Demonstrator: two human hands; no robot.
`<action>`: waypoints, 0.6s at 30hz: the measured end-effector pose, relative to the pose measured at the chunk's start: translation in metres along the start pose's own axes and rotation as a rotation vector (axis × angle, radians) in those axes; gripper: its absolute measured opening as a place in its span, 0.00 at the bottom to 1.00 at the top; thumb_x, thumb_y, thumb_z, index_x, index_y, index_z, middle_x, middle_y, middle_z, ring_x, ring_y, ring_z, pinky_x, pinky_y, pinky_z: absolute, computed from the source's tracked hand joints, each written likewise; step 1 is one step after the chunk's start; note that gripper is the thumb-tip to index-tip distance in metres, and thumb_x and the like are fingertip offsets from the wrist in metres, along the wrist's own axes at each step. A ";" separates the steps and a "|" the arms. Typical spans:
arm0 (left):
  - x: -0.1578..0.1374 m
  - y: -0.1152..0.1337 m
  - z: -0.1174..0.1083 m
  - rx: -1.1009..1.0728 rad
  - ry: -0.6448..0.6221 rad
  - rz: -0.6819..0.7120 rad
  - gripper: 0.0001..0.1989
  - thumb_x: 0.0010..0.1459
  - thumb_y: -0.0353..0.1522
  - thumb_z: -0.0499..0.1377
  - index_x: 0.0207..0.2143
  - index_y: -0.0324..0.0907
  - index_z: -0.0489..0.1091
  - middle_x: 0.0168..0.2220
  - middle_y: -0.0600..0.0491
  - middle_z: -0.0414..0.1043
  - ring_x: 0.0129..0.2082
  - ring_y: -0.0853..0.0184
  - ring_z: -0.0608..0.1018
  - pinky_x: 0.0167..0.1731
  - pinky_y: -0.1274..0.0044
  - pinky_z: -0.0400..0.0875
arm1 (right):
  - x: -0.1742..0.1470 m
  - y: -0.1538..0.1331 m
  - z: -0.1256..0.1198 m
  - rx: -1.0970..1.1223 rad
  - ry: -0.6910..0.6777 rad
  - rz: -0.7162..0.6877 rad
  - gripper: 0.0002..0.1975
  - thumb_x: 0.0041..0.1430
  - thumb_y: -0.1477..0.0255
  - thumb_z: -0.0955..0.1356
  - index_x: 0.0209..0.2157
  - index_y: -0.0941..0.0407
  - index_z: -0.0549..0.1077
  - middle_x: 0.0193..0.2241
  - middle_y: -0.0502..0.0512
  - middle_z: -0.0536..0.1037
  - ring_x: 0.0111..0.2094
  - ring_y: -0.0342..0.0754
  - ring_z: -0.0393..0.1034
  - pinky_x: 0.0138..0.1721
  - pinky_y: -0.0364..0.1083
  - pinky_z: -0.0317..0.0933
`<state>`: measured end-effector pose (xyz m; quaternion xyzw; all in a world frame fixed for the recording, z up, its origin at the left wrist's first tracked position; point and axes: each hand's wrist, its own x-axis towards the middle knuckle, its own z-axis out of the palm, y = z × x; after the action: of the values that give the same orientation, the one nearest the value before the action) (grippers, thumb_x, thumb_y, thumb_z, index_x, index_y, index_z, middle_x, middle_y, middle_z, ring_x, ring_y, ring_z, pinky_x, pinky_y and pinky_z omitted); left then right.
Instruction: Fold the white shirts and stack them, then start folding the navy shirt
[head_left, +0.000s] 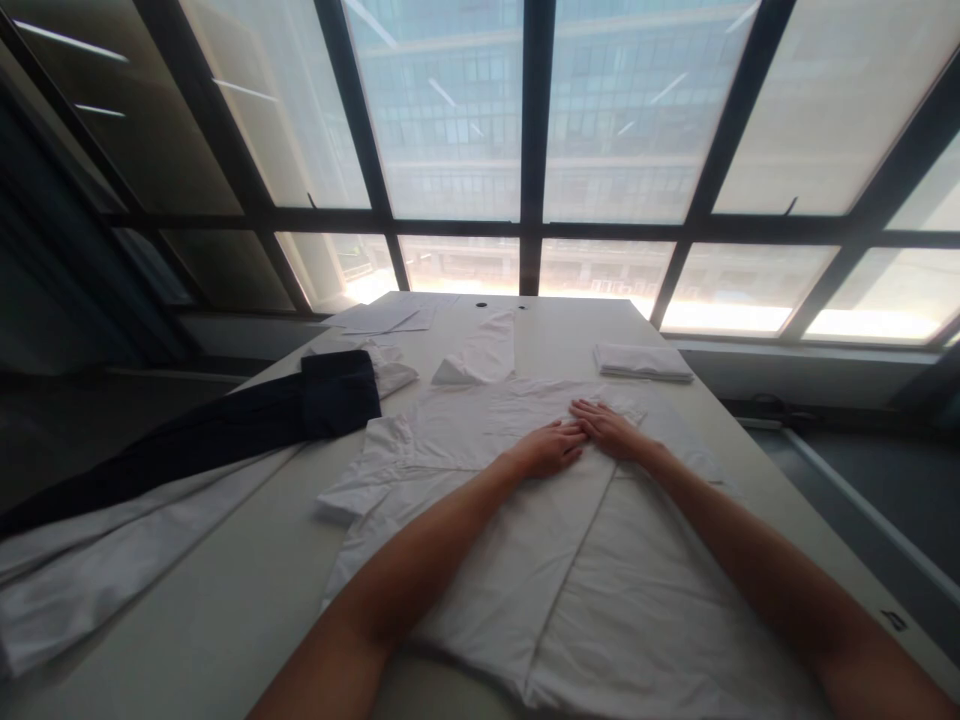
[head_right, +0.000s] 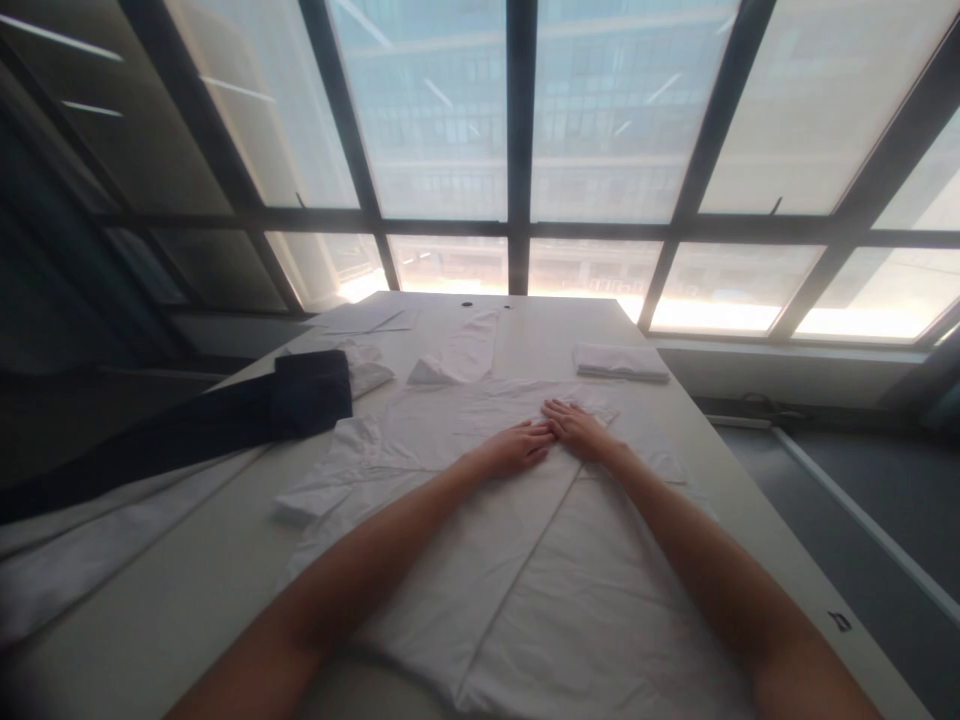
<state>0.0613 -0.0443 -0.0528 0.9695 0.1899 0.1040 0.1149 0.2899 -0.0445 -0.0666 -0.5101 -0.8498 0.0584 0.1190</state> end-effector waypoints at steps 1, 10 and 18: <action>0.000 -0.001 0.001 -0.008 0.000 -0.001 0.24 0.73 0.36 0.48 0.68 0.45 0.59 0.71 0.51 0.53 0.72 0.68 0.54 0.70 0.69 0.44 | -0.001 0.001 0.001 -0.017 -0.010 0.034 0.28 0.74 0.65 0.51 0.70 0.54 0.60 0.70 0.59 0.57 0.71 0.53 0.48 0.69 0.60 0.44; 0.001 -0.003 0.001 -0.015 -0.027 -0.012 0.23 0.73 0.36 0.49 0.68 0.45 0.59 0.71 0.49 0.54 0.71 0.66 0.56 0.70 0.68 0.47 | -0.005 0.046 -0.003 -0.139 -0.010 0.370 0.31 0.73 0.57 0.51 0.72 0.53 0.53 0.73 0.59 0.49 0.72 0.57 0.42 0.68 0.66 0.42; -0.004 0.005 -0.003 0.053 -0.078 -0.016 0.28 0.73 0.43 0.46 0.71 0.43 0.54 0.73 0.46 0.49 0.73 0.61 0.52 0.69 0.62 0.46 | -0.009 0.062 0.004 -0.179 0.115 0.530 0.30 0.73 0.59 0.52 0.69 0.57 0.59 0.70 0.66 0.57 0.71 0.60 0.48 0.66 0.67 0.47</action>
<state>0.0589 -0.0498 -0.0488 0.9739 0.1959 0.0601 0.0973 0.3455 -0.0234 -0.0857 -0.7254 -0.6805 -0.0170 0.1022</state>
